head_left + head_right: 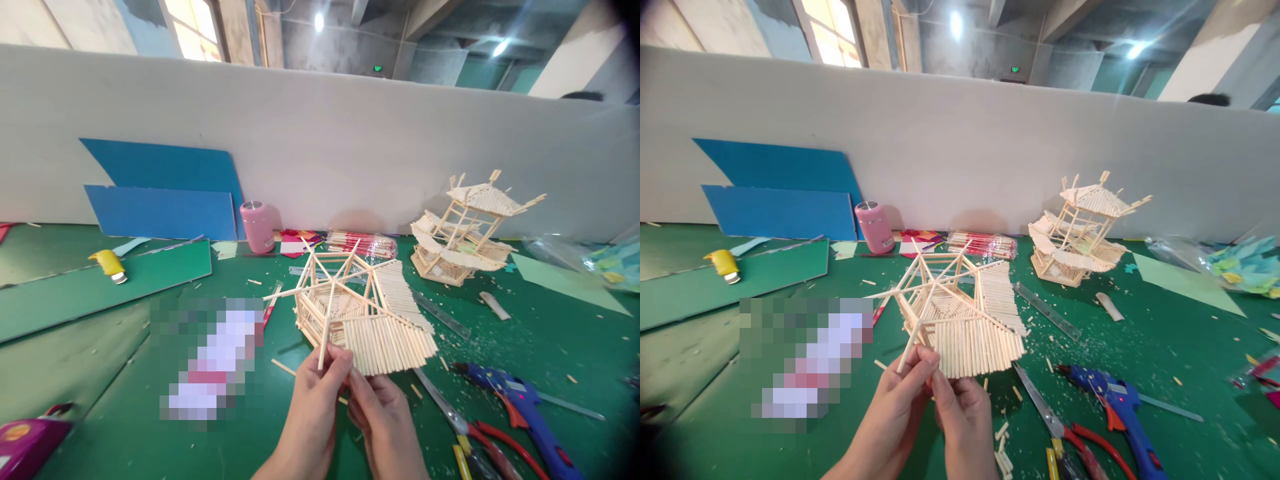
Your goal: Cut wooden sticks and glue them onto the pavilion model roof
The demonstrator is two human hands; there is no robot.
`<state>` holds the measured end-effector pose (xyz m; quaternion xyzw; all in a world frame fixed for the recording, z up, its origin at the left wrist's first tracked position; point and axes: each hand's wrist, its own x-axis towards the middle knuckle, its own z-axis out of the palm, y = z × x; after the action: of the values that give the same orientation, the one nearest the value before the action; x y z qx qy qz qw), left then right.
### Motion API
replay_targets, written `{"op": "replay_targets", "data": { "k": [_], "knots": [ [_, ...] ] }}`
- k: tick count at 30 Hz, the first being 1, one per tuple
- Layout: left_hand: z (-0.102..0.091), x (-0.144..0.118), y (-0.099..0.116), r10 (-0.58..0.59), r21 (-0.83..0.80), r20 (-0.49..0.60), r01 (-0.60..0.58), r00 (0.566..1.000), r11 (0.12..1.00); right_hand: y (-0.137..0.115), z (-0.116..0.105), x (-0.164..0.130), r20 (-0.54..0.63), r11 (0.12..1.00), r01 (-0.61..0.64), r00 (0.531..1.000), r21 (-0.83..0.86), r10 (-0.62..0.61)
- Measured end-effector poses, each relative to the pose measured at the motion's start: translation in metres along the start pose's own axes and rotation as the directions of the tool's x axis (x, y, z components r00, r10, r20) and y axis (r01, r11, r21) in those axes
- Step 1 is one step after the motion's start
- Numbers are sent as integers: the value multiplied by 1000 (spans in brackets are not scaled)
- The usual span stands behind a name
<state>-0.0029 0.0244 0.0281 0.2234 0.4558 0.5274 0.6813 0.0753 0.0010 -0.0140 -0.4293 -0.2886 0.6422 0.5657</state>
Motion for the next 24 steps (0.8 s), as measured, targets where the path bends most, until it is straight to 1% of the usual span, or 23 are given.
{"op": "replay_targets", "data": {
  "k": [6,13,17,24],
  "knots": [
    [0,-1,0,-7,-10,12,7,1000,1000,-1,0,0,21,1000,1,1000,2,-1],
    [-1,-2,-2,13,6,10,-13,1000,1000,-4,2,-1,16,1000,4,1000,16,-4],
    [-1,-2,-1,9,9,10,-9,1000,1000,-4,3,0,6,1000,-15,1000,13,15],
    [-2,-1,-4,-7,-44,41,9,999,999,0,-1,0,-12,998,-2,1000,56,2]
  ]
}}
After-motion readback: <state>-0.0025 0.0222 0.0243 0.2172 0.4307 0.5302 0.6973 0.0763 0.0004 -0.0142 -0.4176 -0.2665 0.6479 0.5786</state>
